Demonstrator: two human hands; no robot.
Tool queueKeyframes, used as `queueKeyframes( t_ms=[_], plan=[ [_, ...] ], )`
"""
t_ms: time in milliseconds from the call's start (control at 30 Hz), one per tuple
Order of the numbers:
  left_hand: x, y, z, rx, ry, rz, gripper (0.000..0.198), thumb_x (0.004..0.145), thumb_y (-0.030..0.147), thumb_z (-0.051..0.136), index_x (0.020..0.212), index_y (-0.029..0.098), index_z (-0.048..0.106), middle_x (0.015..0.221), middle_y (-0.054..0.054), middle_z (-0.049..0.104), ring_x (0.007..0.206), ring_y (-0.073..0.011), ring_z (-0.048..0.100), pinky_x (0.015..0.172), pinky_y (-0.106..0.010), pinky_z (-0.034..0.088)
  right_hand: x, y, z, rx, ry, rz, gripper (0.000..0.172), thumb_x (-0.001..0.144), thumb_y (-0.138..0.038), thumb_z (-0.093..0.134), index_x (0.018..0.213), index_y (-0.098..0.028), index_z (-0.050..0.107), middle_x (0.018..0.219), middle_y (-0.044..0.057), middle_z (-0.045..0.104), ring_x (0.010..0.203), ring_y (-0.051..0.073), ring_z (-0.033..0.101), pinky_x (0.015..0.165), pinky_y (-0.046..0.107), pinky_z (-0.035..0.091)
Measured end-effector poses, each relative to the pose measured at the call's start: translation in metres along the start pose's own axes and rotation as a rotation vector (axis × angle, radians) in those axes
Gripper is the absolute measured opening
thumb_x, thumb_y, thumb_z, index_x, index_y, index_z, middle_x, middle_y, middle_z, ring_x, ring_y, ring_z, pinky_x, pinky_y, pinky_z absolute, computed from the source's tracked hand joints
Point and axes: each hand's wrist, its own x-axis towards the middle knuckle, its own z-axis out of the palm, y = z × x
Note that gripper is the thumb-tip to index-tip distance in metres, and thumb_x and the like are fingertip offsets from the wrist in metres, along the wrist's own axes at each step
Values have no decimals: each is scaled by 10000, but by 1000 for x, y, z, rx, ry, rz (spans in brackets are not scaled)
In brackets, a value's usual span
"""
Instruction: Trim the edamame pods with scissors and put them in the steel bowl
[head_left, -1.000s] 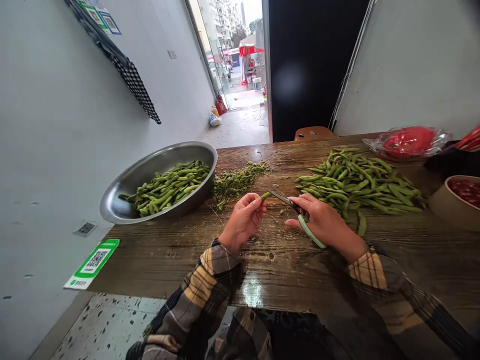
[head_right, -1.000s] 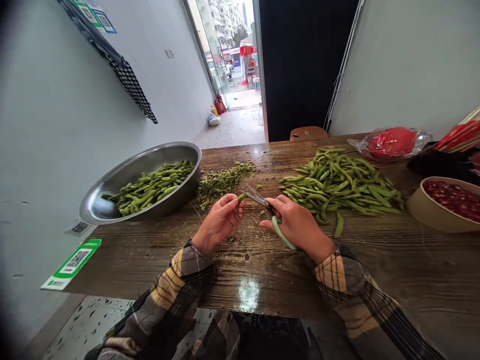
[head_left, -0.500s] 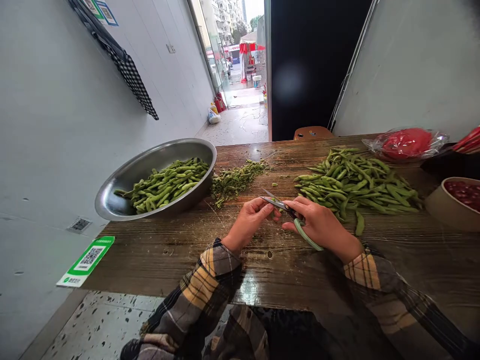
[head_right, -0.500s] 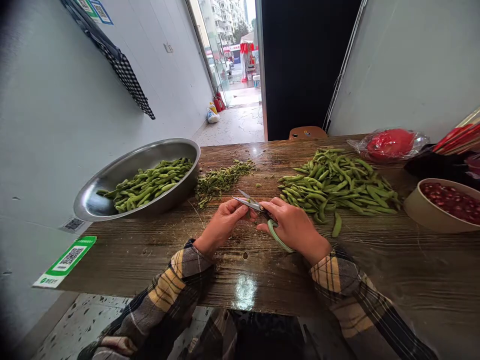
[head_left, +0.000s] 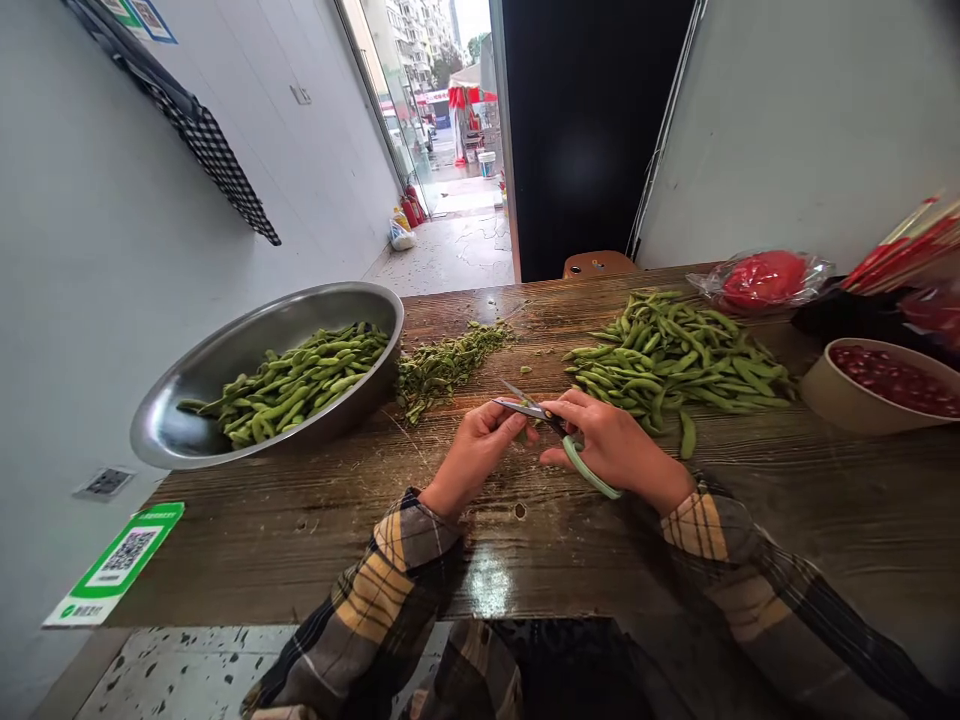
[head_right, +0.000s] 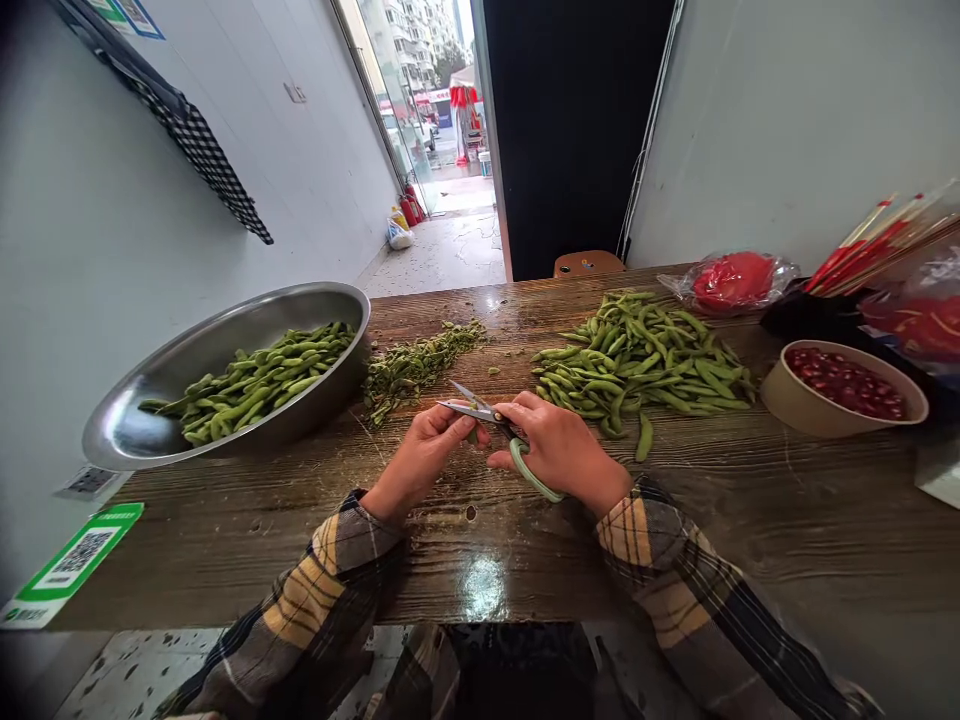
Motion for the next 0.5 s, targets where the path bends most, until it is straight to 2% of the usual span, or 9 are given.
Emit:
queueKeyframes(
  t_ms=[167,367,500],
  plan=[
    [0,1,0,-28,-46,-22,229,853,358,597,842,139,662,713,-34,643,693,-144,568,725,-267,449,0,-3,-1,-44,-26,3,374,823,-425,663,1116,-199,610,960,55,623,785,185,604,693,297,466],
    [0,3,1,-40,-87,-66,204,843,340,609,848,142,656,661,-20,635,653,-142,559,710,-263,442,0,4,-4,-155,-65,-17,432,824,-434,659,1183,-203,595,991,70,647,820,200,631,697,296,448],
    [1,3,0,21,-124,-73,198,854,323,589,795,139,632,649,-20,634,651,-140,557,710,-260,433,-1,4,-6,-177,-99,-21,408,829,-399,662,1182,-198,615,1010,83,667,858,213,644,711,295,449]
  ],
)
